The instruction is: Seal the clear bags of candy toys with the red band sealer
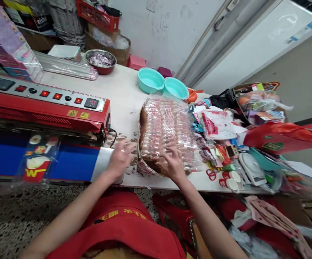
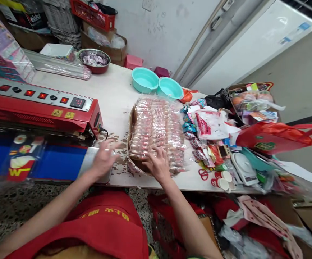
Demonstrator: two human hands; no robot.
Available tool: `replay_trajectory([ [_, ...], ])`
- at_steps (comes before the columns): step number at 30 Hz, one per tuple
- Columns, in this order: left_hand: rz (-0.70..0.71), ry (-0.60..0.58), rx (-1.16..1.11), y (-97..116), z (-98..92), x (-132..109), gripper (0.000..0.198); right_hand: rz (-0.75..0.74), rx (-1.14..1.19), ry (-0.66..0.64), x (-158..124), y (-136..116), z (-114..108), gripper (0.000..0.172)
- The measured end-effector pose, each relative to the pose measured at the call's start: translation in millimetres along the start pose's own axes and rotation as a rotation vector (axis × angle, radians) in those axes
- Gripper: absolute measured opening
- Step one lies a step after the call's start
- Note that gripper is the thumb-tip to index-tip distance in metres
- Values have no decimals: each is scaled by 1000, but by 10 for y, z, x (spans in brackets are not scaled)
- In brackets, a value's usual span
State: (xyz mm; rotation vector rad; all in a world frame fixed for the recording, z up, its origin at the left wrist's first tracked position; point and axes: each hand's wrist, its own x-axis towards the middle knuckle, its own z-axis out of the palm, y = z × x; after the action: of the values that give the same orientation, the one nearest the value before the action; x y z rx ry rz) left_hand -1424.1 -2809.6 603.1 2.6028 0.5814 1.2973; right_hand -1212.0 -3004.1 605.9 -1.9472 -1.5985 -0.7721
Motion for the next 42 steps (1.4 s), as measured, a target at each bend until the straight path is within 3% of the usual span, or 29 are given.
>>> replay_trajectory([
  [1,96,-139,15,183,175,79,31,-30,-51,-79,24,65,-13,17],
  [3,191,-298,50,391,368,233,24,-81,-104,-196,103,135,-60,7],
  [5,230,-335,48,436,314,367,17,-124,-68,-237,208,138,-193,10],
  [8,261,-291,-131,445,-96,543,6,-184,185,-188,432,24,-555,16],
  [10,204,-262,-392,516,-420,647,16,-173,417,-123,633,-128,-817,15],
  [12,25,-224,-721,621,-676,728,19,-99,606,-36,855,-315,-998,10],
  [14,-229,-167,-1002,686,-835,774,24,-3,740,55,1066,-497,-1039,8],
  [16,-444,-104,-1139,656,-911,782,36,101,856,96,1238,-645,-930,10],
  [19,-681,-45,-1164,420,-910,714,36,270,1020,18,1375,-810,-555,18],
  [23,-1071,35,-1195,-60,-730,515,29,501,1234,-163,1335,-1023,86,26],
  [26,-1245,116,-1165,-392,-550,353,24,690,1352,-258,1251,-1192,527,35],
  [30,-1311,157,-1164,-729,-448,133,26,869,1411,-283,1228,-1351,996,44],
  [34,-1323,146,-1160,-1003,-471,-51,36,902,1419,-243,1369,-1499,1368,43],
  [37,-1315,228,-1077,-1203,-497,-78,36,900,1426,-241,1526,-1705,1591,44],
  [40,-1281,339,-935,-1389,-623,-60,34,894,1412,-221,1555,-1863,1635,42],
  [42,-1249,402,-820,-1486,-798,-72,34,794,1332,-177,1423,-1807,1493,42],
])
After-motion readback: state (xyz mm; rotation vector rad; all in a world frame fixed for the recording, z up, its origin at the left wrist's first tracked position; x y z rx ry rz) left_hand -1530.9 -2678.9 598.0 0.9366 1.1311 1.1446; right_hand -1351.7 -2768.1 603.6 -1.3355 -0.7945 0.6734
